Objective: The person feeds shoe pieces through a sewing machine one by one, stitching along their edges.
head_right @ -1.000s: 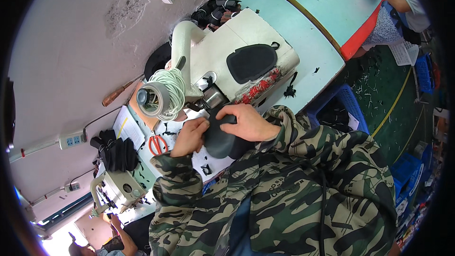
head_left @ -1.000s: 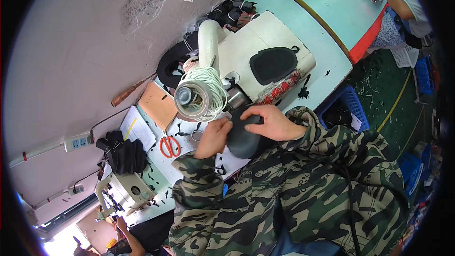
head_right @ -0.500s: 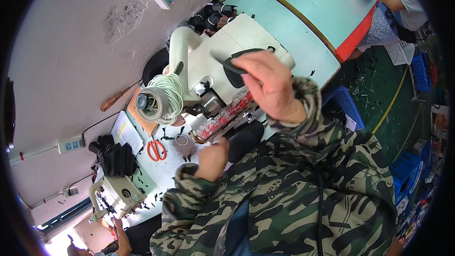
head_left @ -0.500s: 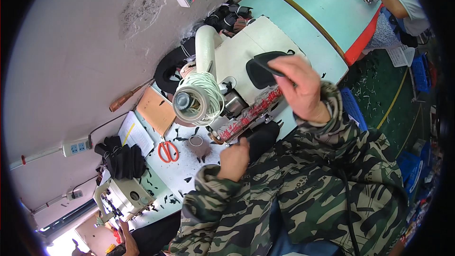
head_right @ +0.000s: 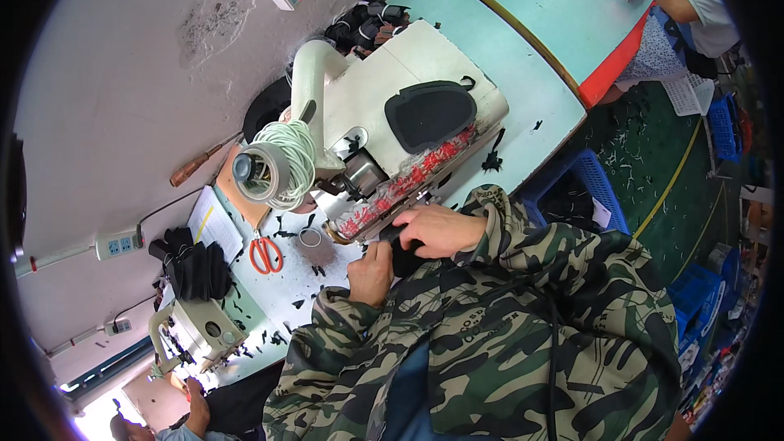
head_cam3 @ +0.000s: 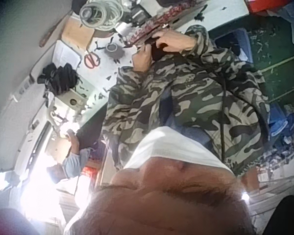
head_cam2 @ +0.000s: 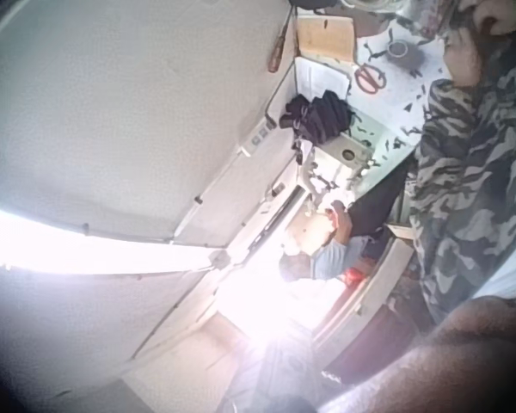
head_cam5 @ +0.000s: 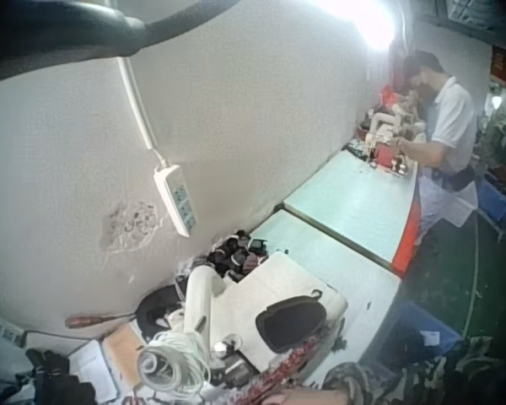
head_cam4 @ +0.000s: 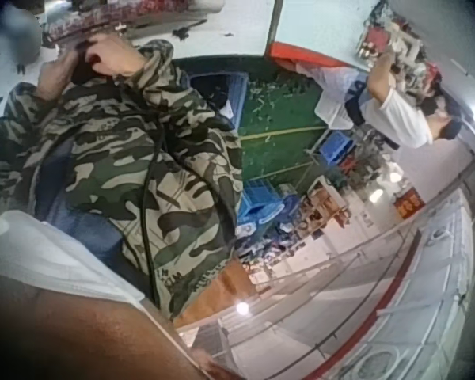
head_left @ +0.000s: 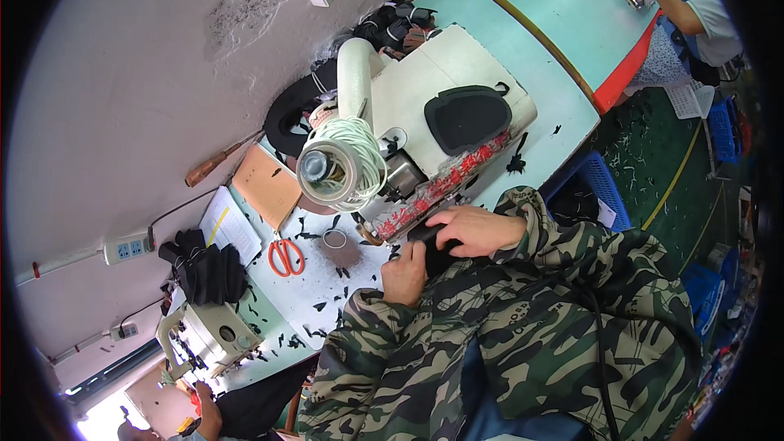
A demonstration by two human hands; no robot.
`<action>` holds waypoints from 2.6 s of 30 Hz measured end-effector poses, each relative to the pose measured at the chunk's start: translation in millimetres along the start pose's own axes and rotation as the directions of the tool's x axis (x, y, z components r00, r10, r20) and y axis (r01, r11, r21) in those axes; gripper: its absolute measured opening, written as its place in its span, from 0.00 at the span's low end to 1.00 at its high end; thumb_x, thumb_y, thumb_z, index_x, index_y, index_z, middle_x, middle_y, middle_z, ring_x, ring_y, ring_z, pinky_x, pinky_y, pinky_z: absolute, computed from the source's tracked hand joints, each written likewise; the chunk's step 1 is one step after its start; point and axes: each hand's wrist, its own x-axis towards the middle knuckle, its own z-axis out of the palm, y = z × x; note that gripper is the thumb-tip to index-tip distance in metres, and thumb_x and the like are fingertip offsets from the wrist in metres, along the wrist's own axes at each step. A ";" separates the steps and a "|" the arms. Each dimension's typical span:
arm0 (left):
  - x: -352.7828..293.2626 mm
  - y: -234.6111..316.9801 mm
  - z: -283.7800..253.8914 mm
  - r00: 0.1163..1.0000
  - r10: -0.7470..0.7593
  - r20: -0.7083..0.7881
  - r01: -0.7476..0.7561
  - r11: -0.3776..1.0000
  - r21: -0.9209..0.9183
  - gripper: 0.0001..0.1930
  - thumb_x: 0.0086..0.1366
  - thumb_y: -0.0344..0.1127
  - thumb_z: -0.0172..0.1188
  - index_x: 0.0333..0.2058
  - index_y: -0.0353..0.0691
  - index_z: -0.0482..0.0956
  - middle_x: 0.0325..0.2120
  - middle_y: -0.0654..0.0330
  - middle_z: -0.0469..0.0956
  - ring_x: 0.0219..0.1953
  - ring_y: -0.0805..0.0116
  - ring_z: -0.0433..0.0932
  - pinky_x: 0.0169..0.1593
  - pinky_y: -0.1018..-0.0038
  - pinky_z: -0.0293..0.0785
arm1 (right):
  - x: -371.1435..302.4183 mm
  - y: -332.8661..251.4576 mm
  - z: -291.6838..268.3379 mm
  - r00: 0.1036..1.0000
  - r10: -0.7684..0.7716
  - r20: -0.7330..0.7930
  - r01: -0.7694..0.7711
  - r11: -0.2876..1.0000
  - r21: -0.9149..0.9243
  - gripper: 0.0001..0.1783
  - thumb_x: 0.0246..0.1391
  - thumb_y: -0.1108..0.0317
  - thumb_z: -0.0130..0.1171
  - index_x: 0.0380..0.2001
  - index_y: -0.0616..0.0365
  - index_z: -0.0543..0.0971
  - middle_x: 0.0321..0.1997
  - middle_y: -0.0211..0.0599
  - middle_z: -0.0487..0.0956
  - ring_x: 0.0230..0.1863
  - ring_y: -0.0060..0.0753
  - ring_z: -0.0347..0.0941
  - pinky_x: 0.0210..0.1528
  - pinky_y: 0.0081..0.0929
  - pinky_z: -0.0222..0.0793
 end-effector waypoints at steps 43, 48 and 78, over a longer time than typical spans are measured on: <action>88.7 -27.2 -81.4 0.728 -0.314 0.609 0.684 0.271 -0.678 0.15 0.71 0.40 0.46 0.33 0.33 0.73 0.12 0.60 0.69 0.04 0.73 0.61 0.09 0.77 0.54 | 38.8 -28.7 -20.0 0.816 0.577 -0.026 -0.466 0.684 0.561 0.13 0.47 0.73 0.63 0.39 0.63 0.78 0.33 0.35 0.80 0.37 0.24 0.75 0.42 0.23 0.70; 87.3 -54.1 -98.0 0.612 -0.219 0.760 0.778 0.338 -0.529 0.13 0.69 0.36 0.46 0.34 0.31 0.72 0.13 0.62 0.69 0.09 0.73 0.66 0.15 0.76 0.61 | 35.5 -25.5 -19.5 0.715 0.697 -0.045 -0.531 0.585 0.613 0.17 0.50 0.71 0.63 0.44 0.65 0.77 0.31 0.37 0.80 0.31 0.19 0.74 0.36 0.21 0.71; 9.1 2.4 -1.0 0.998 0.054 -0.041 -0.057 0.995 -0.076 0.04 0.62 0.34 0.55 0.33 0.45 0.70 0.24 0.58 0.71 0.18 0.58 0.76 0.20 0.65 0.72 | 0.9 -1.7 -10.3 0.994 0.103 0.031 -0.106 0.980 0.168 0.10 0.46 0.71 0.61 0.35 0.60 0.79 0.35 0.42 0.79 0.39 0.45 0.77 0.40 0.34 0.72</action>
